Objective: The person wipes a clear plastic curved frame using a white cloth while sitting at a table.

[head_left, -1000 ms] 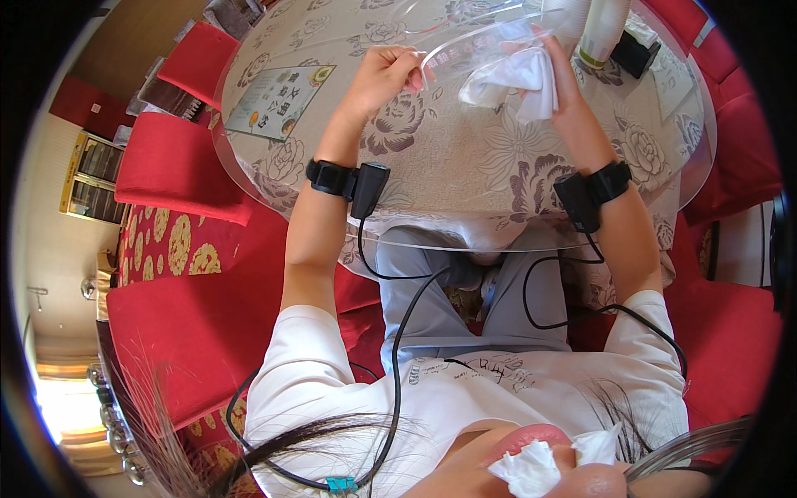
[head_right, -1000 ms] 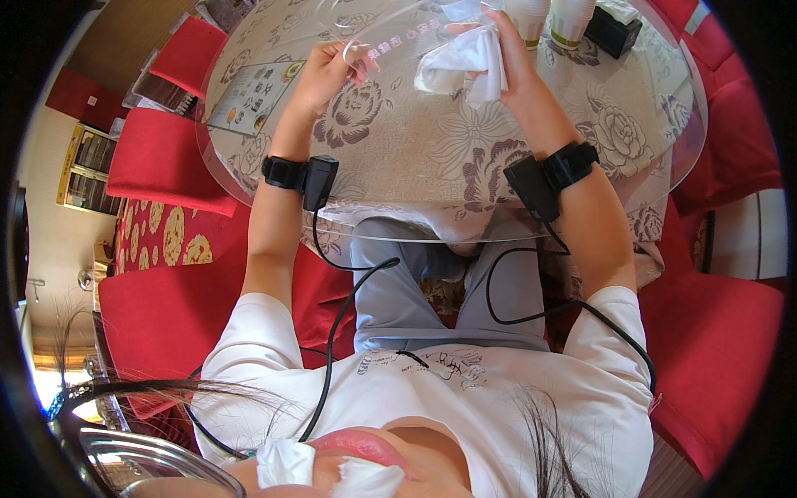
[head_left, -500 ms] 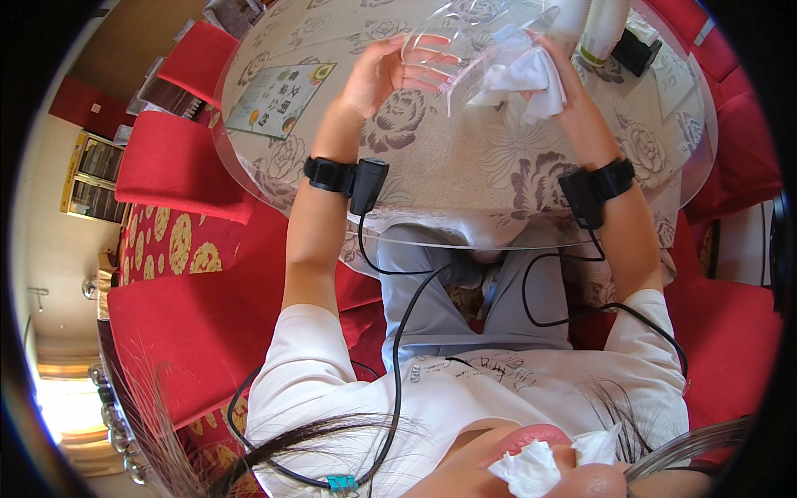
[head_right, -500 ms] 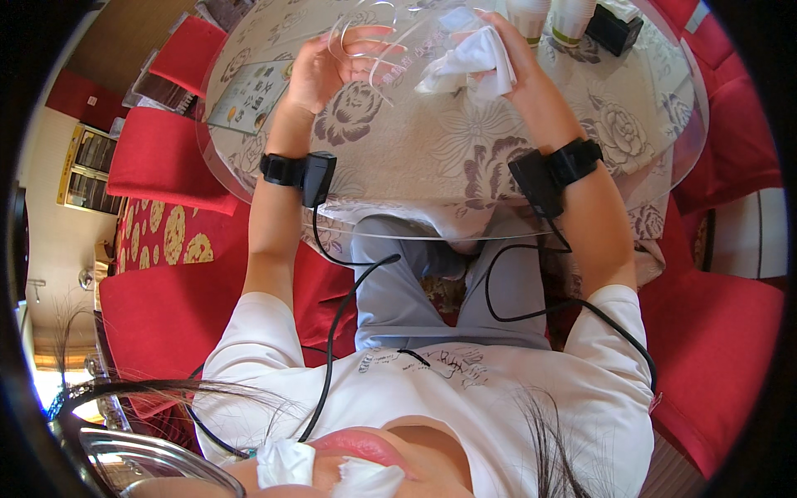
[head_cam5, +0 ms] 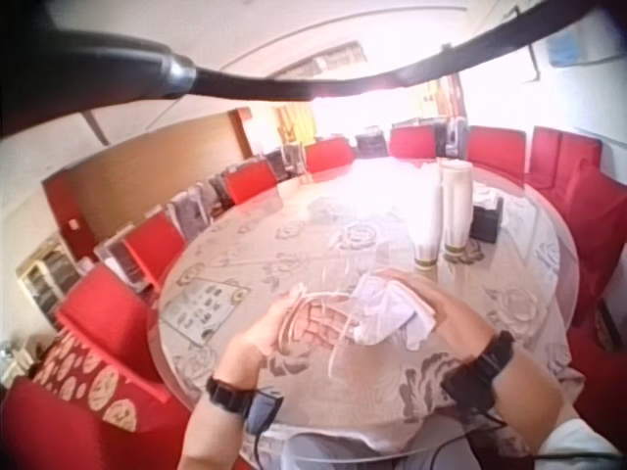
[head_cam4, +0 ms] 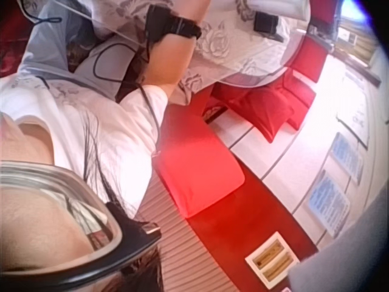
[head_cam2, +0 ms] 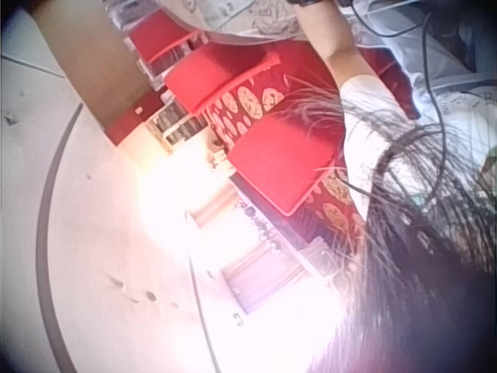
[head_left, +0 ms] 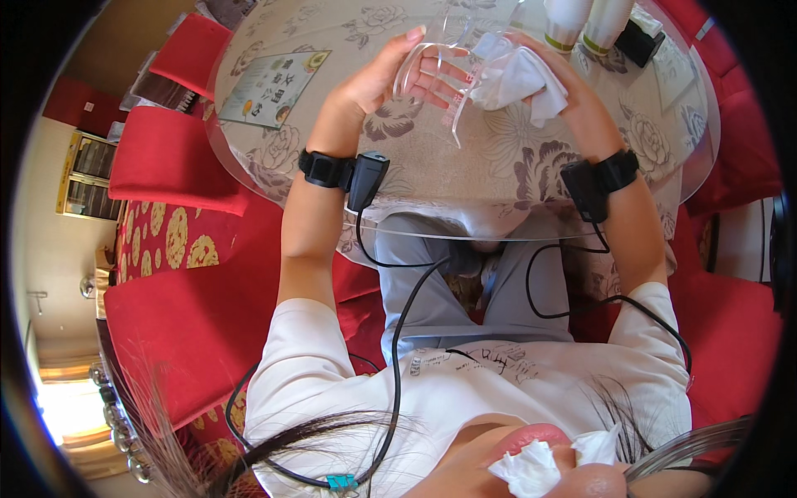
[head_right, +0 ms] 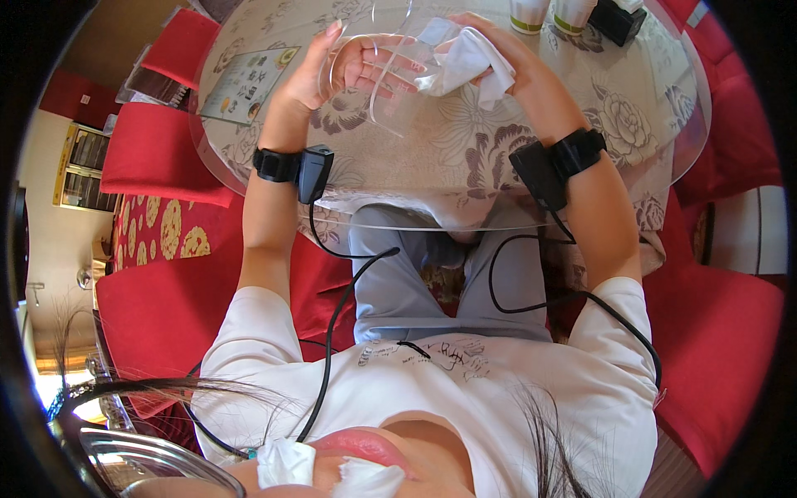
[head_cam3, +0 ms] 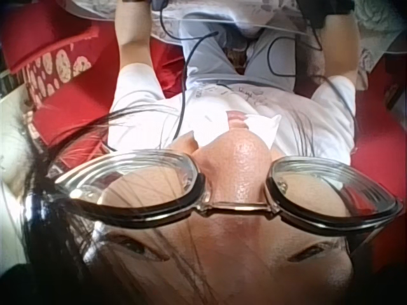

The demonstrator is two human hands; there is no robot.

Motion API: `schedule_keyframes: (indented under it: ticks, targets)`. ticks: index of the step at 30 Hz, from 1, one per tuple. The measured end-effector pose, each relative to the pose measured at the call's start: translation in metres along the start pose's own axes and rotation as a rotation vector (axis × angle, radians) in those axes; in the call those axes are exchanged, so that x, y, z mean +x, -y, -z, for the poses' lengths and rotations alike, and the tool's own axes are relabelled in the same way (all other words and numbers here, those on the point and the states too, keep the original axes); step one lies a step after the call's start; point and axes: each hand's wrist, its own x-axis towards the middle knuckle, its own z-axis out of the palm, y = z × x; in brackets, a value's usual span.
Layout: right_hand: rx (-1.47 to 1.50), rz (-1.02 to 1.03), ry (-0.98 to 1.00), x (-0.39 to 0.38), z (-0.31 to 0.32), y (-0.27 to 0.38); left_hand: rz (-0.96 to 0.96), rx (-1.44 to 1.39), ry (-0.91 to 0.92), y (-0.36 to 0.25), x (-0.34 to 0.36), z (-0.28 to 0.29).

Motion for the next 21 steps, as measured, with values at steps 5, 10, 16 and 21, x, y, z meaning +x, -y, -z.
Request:
schedule_keyframes:
  ticks: [5, 10, 16, 21]
  targets:
    - [0.243, -0.033, 0.091, 0.006, 0.003, -0.001, -0.014, 0.075, -0.022, 0.001, 0.001, -0.007]
    - [0.377, -0.124, -0.014, 0.005, -0.004, 0.008, 0.015, -0.081, -0.041, 0.003, 0.004, 0.002]
    - [0.513, -0.056, 0.143, 0.006, 0.004, 0.017, -0.086, -0.357, -0.239, 0.004, 0.004, 0.011]
    - [0.545, 0.229, 0.198, 0.015, 0.018, 0.013, -0.450, -0.451, -0.442, 0.001, 0.010, 0.007]
